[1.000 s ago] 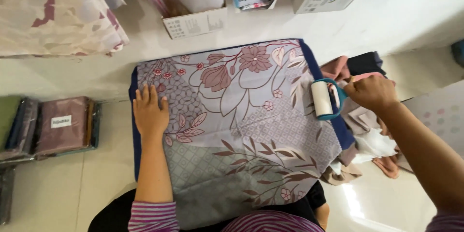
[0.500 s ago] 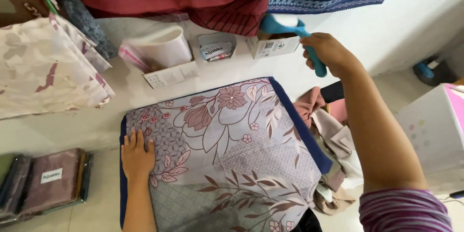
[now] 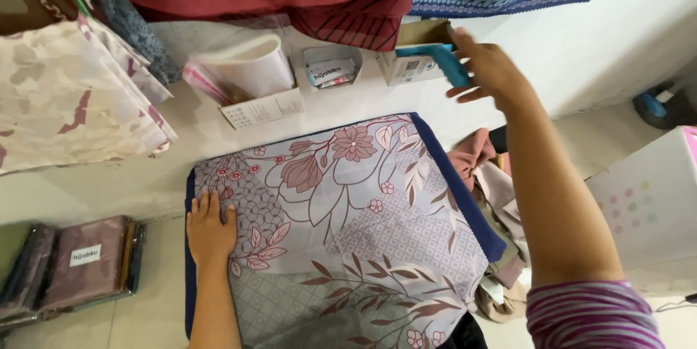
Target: The person is unfolding a hijab, cleaning it with a lint roller, and then folding it neatly.
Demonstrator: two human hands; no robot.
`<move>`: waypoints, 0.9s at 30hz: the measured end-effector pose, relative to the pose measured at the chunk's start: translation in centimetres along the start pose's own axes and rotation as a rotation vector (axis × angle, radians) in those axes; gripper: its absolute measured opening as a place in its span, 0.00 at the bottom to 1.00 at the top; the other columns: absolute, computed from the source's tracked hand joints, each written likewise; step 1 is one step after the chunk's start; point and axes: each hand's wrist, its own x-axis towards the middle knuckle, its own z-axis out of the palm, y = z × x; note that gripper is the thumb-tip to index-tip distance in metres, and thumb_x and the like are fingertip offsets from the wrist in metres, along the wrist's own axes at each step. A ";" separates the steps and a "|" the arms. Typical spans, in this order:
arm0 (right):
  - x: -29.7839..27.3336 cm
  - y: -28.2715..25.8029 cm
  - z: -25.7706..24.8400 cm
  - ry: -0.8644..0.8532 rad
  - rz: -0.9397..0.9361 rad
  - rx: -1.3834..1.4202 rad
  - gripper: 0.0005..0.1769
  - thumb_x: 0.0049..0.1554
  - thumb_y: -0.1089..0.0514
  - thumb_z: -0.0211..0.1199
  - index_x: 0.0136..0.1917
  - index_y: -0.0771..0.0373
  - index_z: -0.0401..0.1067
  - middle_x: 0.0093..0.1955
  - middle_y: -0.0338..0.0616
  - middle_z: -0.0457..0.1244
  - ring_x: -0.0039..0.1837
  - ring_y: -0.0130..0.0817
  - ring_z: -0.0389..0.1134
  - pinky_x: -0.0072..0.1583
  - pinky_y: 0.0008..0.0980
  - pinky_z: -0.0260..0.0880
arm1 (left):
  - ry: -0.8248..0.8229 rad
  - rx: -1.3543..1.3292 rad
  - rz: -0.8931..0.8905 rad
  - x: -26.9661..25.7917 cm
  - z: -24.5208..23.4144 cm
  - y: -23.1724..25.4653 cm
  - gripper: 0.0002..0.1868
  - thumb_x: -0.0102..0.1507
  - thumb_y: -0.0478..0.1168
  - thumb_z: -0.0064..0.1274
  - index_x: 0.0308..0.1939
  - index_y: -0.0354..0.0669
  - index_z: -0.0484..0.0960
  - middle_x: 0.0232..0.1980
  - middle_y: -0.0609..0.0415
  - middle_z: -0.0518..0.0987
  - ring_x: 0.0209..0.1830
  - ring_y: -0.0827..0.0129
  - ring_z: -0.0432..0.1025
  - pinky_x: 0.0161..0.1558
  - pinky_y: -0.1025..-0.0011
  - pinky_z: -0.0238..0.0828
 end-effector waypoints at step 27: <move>-20.1 31.6 -1.4 -0.386 0.382 0.021 0.23 0.54 0.58 0.68 0.58 0.78 0.79 0.50 0.62 0.73 0.53 0.46 0.73 0.59 0.36 0.70 | 0.003 -0.816 -0.458 -27.6 -4.5 -8.1 0.25 0.65 0.42 0.60 0.60 0.32 0.72 0.44 0.47 0.74 0.38 0.67 0.68 0.43 0.74 0.68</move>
